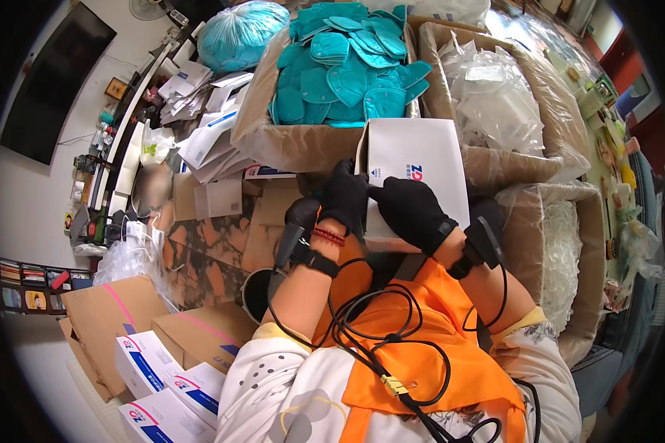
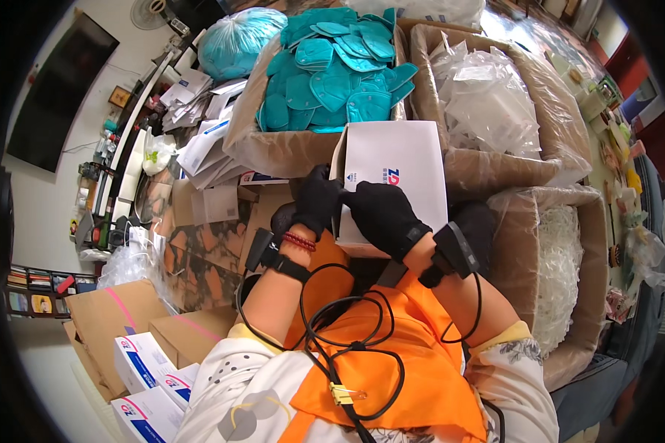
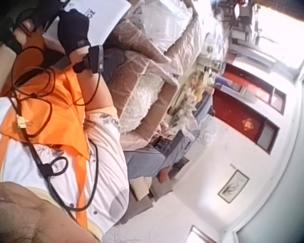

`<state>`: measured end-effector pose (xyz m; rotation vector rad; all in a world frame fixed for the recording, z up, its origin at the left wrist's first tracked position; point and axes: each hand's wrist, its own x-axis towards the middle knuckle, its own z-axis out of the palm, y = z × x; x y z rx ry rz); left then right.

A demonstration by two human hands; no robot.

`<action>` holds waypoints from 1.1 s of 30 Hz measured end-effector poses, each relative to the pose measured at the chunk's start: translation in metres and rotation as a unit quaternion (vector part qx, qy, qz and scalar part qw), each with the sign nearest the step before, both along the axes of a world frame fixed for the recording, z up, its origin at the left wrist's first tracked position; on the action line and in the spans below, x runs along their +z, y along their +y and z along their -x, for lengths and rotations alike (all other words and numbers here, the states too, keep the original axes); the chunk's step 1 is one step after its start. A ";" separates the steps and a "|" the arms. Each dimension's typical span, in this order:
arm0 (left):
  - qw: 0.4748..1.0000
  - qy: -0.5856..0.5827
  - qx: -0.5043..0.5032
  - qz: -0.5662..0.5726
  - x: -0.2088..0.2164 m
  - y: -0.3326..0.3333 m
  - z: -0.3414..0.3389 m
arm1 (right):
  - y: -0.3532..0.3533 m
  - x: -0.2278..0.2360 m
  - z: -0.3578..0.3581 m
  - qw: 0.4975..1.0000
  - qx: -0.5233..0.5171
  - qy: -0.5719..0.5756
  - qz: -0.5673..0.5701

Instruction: The recorder is packing teal and white protective masks into boxes and organizing them into larger containers.

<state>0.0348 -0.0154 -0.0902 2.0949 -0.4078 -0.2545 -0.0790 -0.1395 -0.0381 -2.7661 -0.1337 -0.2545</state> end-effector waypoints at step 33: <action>0.997 0.026 0.035 -0.059 0.015 0.007 -0.001 | -0.167 0.182 0.043 0.996 -0.065 0.042 -0.043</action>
